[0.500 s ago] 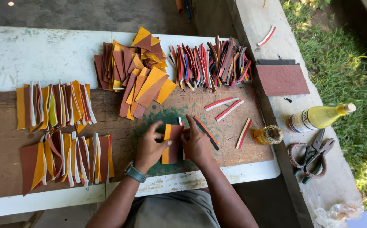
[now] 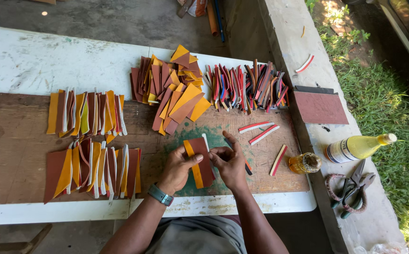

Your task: The person assembles small leather pieces by hand on a table, layering colored strips and aligning them into compact stacks. The person repeatedly picks up individual pieces, places them on a base, and adjusts alignment before moving to the next unit.

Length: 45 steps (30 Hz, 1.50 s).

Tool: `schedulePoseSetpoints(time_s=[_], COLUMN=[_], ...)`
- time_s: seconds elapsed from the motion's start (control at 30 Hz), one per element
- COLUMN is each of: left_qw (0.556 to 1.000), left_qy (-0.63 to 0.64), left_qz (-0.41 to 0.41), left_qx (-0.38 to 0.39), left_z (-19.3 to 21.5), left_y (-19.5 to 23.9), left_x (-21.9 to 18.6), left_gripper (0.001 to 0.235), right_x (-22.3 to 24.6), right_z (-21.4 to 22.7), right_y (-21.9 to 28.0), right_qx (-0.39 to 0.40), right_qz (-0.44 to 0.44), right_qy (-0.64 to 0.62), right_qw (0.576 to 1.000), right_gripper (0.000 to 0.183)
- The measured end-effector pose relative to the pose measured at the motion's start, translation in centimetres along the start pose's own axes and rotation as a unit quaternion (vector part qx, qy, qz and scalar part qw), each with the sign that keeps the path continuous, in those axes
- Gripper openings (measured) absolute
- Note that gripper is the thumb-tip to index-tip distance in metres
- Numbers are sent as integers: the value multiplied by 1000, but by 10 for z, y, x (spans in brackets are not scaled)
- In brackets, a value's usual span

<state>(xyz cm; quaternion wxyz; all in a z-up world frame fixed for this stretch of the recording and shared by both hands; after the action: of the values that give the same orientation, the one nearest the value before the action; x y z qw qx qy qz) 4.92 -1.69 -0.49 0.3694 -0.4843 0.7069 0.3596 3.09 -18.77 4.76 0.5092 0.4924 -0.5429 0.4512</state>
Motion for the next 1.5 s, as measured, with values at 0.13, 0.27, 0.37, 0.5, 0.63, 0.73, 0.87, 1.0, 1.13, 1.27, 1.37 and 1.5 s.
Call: schedulePoseSetpoints(time_s=[0.13,0.27,0.37,0.5,0.63,0.73,0.87,1.0,1.13,1.27,1.37,1.5], left_qw=[1000,999,985,971,978,961,935,858,854,853,804,648], left_qy=[12,-5,-128,-195,-154,-195,-275,-429,-461,-462,-521,-642], left_qz=[-10,-43,-94,-114,-137,-176,-165,-60,11,-7,-13,-44], left_qx=[16,-15,-63,-80,-38,-87,-154,-277,-243,-241,-288,-408], left_z=[-7,-8,-5,0,4,34,160,291,359,393,409,388], left_y=[-2,2,7,12,22,30,34,24,-10,-47,-44,-16], left_x=[-4,-9,-21,-26,-33,-79,-184,-256,-253,-224,-219,-237], left_gripper=[30,26,25,24,27,28,32,28,33,38,52,90], right_x=[-1,-11,-12,-13,-8,-10,-28,-67,-92,-97,-91,-84], right_z=[-1,-4,-13,-22,-32,-29,3,40,48,46,42,39], right_y=[3,4,9,4,6,6,8,24,26,26,24,29], right_qx=[-13,-1,39,7,39,48,66,32,-4,-17,-16,-19], right_qz=[-31,-65,-10,-18,-34,-38,-21,-95,-82,-71,-56,-74], right_qy=[-61,-102,-60,16,19,43,34,106,127,160,156,170], right_qw=[998,993,997,1000,998,997,997,989,989,984,986,982], right_gripper=[78,74,74,68,74,79,72,62,53,51,50,47])
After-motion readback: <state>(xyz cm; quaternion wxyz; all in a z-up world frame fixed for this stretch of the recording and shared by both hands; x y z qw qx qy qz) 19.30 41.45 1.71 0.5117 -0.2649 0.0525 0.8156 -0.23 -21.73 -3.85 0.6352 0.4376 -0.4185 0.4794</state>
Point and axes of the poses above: each hand's wrist, its own y-axis away from the middle knuckle, its own z-axis out of the back of the hand, x = y × z, the point moved 5 cm from there along -y, towards the middle knuckle, and after that the axes turned 5 degrees about -y, right-handed, at the moved point
